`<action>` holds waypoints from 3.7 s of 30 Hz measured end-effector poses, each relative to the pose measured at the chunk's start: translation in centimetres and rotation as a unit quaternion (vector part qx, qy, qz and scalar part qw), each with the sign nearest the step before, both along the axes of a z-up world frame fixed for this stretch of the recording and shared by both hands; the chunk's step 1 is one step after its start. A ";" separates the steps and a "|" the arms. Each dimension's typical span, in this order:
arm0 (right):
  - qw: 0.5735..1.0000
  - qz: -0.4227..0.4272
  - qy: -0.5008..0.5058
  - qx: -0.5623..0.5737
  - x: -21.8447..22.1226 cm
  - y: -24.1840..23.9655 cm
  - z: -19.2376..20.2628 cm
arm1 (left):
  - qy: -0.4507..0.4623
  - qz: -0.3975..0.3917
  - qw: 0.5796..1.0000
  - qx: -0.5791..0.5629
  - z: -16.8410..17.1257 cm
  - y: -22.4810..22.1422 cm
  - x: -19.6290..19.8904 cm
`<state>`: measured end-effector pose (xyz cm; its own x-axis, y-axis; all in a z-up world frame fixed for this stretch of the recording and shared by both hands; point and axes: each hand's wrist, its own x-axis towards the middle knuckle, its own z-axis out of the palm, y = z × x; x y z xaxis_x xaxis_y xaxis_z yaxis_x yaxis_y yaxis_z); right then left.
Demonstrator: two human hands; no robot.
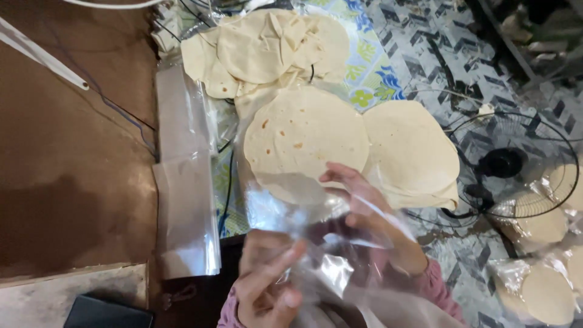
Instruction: The person stacks circular flatbreads and places them into plastic bags by hand.
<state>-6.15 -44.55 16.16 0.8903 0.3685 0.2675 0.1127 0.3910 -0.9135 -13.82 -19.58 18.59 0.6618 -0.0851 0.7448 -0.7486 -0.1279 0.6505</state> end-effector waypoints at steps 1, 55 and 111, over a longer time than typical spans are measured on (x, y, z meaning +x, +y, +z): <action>1.000 -0.001 0.004 0.002 -0.4 0.4 0.5 | 0.004 -0.001 1.000 0.002 0.6 0.2 -0.1; 0.920 -0.304 -0.009 -0.246 11.3 -7.9 -11.9 | 0.360 0.010 0.918 -0.169 -16.5 4.5 21.6; 0.617 -0.396 -0.118 -0.670 28.0 -44.3 -37.7 | 0.366 -0.052 0.856 -0.362 -25.6 10.7 12.7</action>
<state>21.80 -88.81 -21.58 0.9277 -0.1248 0.3520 -0.0237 -0.9603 -0.2779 -1.15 -8.92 -7.03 0.9905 0.1362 0.0162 -0.0892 0.5499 0.8305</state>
